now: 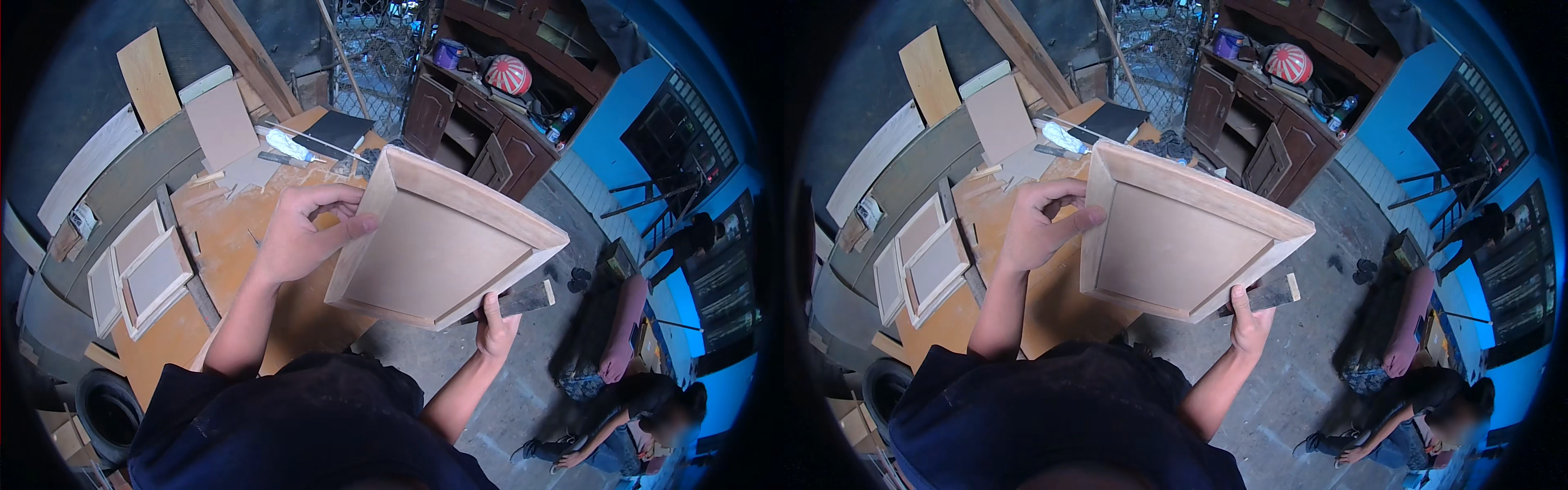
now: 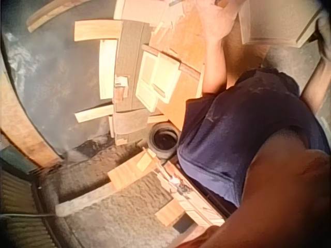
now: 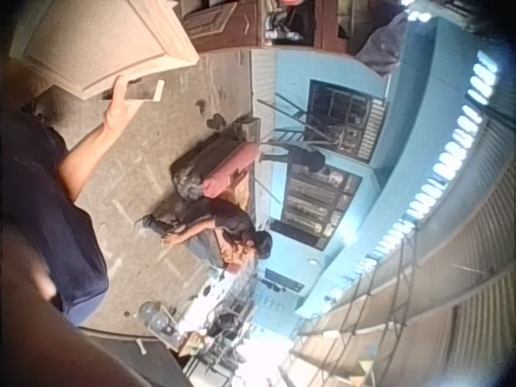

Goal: Sand the edges of a wooden frame component and then join it to the frame.

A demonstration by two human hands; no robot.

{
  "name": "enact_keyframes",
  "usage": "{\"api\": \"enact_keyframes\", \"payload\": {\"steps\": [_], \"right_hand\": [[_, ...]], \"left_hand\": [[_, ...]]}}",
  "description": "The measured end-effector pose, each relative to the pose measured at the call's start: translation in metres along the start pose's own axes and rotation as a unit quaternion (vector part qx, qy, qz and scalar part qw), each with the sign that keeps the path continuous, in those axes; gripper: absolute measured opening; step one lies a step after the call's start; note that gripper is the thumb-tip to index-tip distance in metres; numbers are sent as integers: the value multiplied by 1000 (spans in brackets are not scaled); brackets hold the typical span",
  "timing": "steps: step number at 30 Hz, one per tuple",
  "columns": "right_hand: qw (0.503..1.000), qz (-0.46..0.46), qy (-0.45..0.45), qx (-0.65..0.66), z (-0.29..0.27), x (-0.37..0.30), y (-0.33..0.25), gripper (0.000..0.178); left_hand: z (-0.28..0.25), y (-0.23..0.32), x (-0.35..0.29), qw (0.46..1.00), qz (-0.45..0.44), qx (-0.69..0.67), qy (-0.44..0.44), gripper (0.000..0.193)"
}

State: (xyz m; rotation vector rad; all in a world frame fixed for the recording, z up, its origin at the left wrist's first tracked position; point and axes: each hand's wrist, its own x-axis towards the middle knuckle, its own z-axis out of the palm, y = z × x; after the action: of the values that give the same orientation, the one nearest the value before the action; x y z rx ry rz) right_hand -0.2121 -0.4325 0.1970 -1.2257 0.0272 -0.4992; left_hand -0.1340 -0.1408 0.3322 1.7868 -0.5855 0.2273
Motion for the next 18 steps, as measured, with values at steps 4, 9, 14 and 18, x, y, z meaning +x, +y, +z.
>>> {"api": "enact_keyframes", "payload": {"steps": [4, 9, 14, 18], "right_hand": [[1000, 17, 18, -13, 4, -2, -4, 47], [999, -8, 12, -39, -7, -4, 8, 52], [999, 3, 4, -44, -12, -5, 16, 54], [999, 37, -4, -35, -18, -7, 22, 53]], "left_hand": [[-2, 3, -1, 1000, -8, -9, -5, 23], [-3, 8, -3, 999, 16, -42, 12, 25], [-4, 13, -6, 998, 53, -6, 27, 26], [-7, 21, -8, 996, 78, 17, 37, 25]]}}
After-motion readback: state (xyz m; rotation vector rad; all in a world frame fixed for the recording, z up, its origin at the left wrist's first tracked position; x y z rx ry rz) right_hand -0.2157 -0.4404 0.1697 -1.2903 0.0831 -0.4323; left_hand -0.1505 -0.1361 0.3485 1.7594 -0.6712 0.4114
